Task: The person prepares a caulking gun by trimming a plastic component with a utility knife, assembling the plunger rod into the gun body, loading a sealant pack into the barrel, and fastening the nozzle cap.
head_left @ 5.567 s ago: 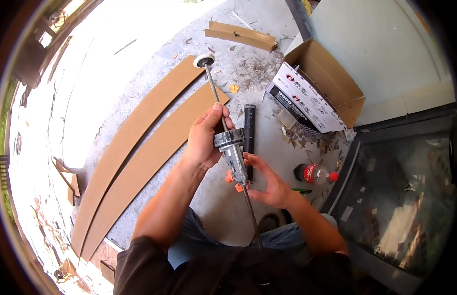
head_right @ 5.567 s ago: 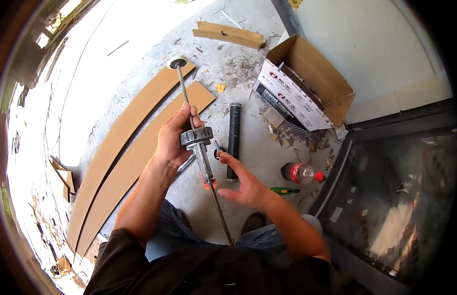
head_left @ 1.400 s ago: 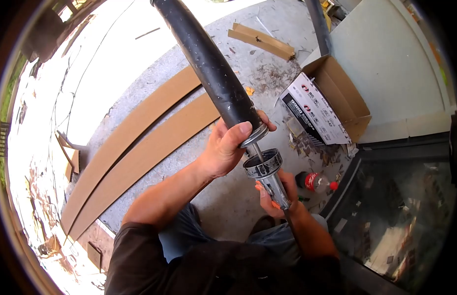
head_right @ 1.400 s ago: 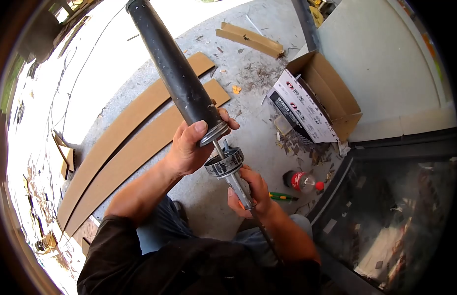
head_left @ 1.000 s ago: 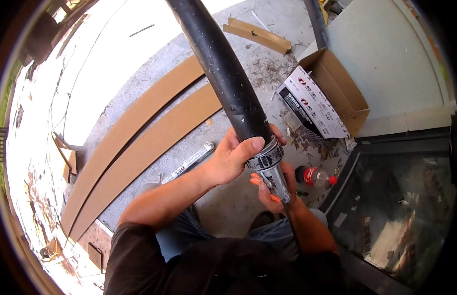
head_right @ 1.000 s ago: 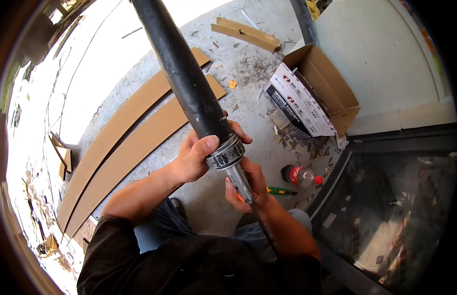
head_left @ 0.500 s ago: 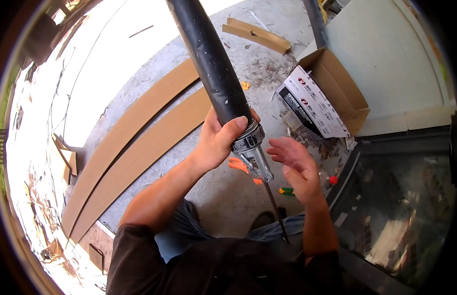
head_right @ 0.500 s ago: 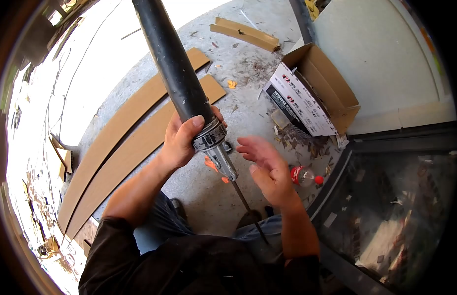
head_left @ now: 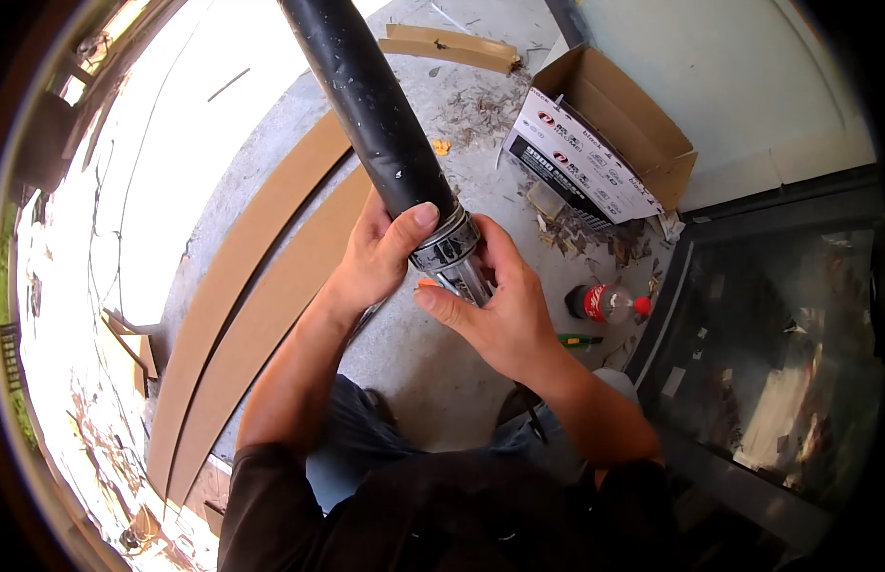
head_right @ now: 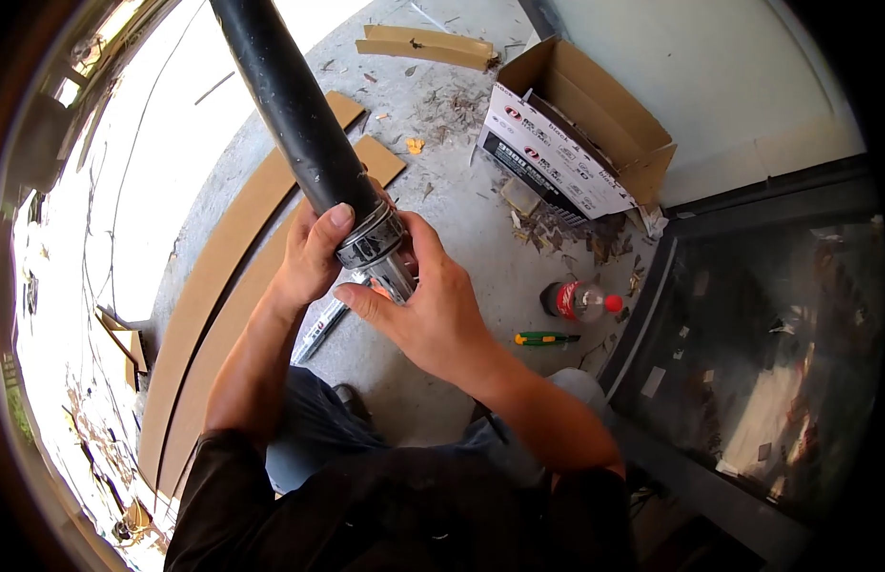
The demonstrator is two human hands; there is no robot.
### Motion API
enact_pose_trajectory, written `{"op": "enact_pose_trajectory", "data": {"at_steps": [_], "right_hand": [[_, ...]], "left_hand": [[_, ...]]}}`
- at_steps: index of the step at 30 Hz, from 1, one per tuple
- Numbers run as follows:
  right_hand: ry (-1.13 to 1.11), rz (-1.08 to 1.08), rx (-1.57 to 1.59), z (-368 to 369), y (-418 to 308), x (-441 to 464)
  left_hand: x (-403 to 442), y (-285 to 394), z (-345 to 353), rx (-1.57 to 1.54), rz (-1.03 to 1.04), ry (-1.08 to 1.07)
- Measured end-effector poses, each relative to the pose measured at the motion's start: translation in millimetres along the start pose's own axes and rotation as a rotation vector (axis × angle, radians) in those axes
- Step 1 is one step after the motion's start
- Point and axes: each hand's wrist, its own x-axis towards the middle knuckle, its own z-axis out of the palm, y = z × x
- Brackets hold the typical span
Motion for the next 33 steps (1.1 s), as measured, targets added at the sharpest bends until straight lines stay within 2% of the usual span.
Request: {"op": "enact_pose_trajectory", "data": {"at_steps": [2,4,6,8,9,10,13,14,16,18,19,20,22,25,27,28,30,32,33], "right_hand": [[0.026,-0.012,-0.053,-0.2,-2.3,1.3],[0.132,-0.049,0.024,1.6,1.0,5.9],[0.090,-0.057,0.078,-0.9,14.2,5.5],[0.121,-0.171,0.191,3.0,24.0,5.2],[0.025,-0.186,0.272,-1.0,25.0,2.0],[0.026,-0.226,0.288,0.2,35.6,-2.2],[0.016,-0.124,0.273,5.0,54.2,-19.3],[0.007,-0.078,0.122,1.4,60.2,-24.5],[0.001,-0.008,0.109,-0.1,74.8,-30.7],[0.012,-0.043,0.083,6.1,85.1,-29.0],[0.024,-0.069,0.074,8.8,87.6,-28.0],[0.026,-0.068,0.075,8.7,88.9,-28.9],[0.047,-0.031,-0.066,10.5,76.0,-28.8],[0.116,-0.009,-0.203,10.6,66.5,-26.9],[0.143,0.022,-0.286,8.5,62.6,-24.2],[0.138,-0.034,-0.323,6.6,62.6,-21.9],[0.140,-0.135,-0.326,7.1,65.0,-21.2],[0.126,-0.135,-0.350,5.2,58.8,-20.8],[0.126,-0.124,-0.339,4.6,57.3,-17.9]], "left_hand": [[5.8,1.2,-2.1,0.008,0.014,-0.057],[10.4,13.0,5.5,0.031,0.083,-0.104],[10.5,16.7,11.8,0.004,0.060,-0.092],[14.5,22.9,9.5,0.090,0.108,-0.254],[13.0,26.4,10.6,0.227,0.096,-0.267],[2.1,25.4,14.3,0.356,0.077,-0.270],[-19.1,20.0,17.8,0.218,-0.110,-0.378],[-22.5,16.4,15.8,0.213,-0.162,-0.423],[-21.8,21.0,20.6,0.289,-0.164,-0.425],[-20.6,16.2,23.9,0.173,-0.142,-0.285],[-19.5,11.8,28.8,0.166,-0.046,-0.153],[-17.9,7.5,26.1,0.240,-0.105,-0.077],[-14.6,12.7,35.2,0.149,0.031,0.051],[-12.6,4.7,38.7,0.145,0.012,0.102],[-11.4,0.5,39.7,0.124,0.038,0.098],[-11.6,0.9,39.6,0.104,0.063,0.089],[-9.0,5.4,30.4,-0.008,-0.015,-0.057],[-2.4,5.5,20.6,-0.031,-0.011,-0.216],[-0.6,1.9,19.9,-0.084,-0.024,-0.217]]}}
